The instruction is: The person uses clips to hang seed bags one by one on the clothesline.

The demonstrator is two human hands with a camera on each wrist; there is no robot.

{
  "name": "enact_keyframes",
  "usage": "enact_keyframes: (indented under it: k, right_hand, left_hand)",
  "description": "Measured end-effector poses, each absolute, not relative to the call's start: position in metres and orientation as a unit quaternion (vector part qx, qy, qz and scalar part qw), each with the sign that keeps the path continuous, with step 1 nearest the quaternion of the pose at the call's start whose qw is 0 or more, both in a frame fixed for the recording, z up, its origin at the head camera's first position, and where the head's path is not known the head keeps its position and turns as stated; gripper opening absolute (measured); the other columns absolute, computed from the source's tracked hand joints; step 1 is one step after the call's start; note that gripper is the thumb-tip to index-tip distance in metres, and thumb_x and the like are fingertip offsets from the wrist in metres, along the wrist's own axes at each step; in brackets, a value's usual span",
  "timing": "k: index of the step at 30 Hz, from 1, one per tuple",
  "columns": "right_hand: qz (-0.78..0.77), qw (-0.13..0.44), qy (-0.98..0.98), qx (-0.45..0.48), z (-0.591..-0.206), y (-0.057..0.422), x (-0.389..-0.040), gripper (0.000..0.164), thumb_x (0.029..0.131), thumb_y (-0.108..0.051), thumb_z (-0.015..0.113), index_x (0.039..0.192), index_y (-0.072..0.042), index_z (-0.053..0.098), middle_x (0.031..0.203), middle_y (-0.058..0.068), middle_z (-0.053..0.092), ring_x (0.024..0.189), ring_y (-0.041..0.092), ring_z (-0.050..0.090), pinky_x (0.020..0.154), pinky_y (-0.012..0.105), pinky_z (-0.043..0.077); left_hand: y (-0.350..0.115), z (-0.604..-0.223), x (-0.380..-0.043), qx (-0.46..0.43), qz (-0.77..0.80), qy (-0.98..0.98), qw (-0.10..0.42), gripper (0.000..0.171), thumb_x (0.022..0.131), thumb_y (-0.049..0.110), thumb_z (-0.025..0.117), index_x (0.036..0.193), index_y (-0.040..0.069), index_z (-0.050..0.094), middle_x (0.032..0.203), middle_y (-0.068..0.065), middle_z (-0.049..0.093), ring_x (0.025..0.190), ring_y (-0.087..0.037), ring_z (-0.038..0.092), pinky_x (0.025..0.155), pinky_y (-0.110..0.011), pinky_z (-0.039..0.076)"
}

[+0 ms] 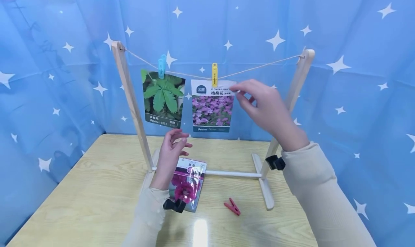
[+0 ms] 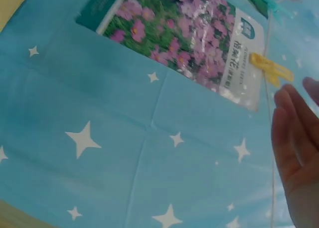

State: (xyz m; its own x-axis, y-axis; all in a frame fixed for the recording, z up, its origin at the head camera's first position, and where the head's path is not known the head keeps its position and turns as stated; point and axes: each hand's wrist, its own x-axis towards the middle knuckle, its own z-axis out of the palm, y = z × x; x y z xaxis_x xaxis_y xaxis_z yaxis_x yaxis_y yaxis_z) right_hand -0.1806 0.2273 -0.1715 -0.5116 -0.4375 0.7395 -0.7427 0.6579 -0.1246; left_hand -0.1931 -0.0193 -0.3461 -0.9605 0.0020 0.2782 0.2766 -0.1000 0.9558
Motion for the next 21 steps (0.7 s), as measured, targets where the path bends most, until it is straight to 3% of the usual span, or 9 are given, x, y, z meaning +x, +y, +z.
enact_keyframes:
  k: [5,9,15,21]
  right_hand:
    - [0.225,0.357,-0.839,0.343,-0.192,0.235,-0.176,0.026,0.083,-0.001,0.061,0.105,-0.013,0.065,0.098,-0.003,0.064,0.08,0.003,0.054,0.069,0.013,0.041]
    - [0.213,0.351,-0.843,0.347,-0.207,0.239,-0.173,0.027,0.082,0.0,0.061,0.105,-0.014,0.065,0.096,-0.005,0.063,0.077,0.002,0.054,0.066,0.015,0.041]
    - [0.194,0.272,-0.881,0.334,-0.231,0.244,-0.169,0.028,0.086,-0.007,0.058,0.112,-0.017,0.061,0.097,-0.009,0.06,0.079,-0.001,0.052,0.063,0.018,0.043]
    - [0.232,0.186,-0.905,0.305,-0.258,0.249,-0.167,0.026,0.09,-0.018,0.054,0.116,-0.02,0.058,0.1,-0.011,0.06,0.082,0.002,0.055,0.066,0.025,0.047]
  left_hand:
    - [-0.024,-0.346,-0.193,-0.108,-0.724,-0.676,0.079,0.037,0.09,0.033,0.053,0.123,0.019,0.042,0.096,-0.005,0.063,0.077,-0.022,0.063,0.063,-0.037,0.05]
    - [-0.025,-0.347,-0.193,-0.129,-0.706,-0.694,0.061,0.026,0.091,0.028,0.051,0.115,0.018,0.05,0.088,-0.007,0.064,0.074,-0.022,0.062,0.064,-0.04,0.05]
    - [-0.023,-0.346,-0.188,-0.147,-0.638,-0.755,0.049,0.013,0.092,0.027,0.05,0.102,0.025,0.058,0.083,0.0,0.063,0.073,-0.016,0.062,0.065,-0.036,0.051]
    - [-0.022,-0.347,-0.185,-0.175,-0.576,-0.797,0.045,0.013,0.091,0.032,0.05,0.099,0.026,0.059,0.08,0.005,0.062,0.071,-0.011,0.061,0.061,-0.033,0.049]
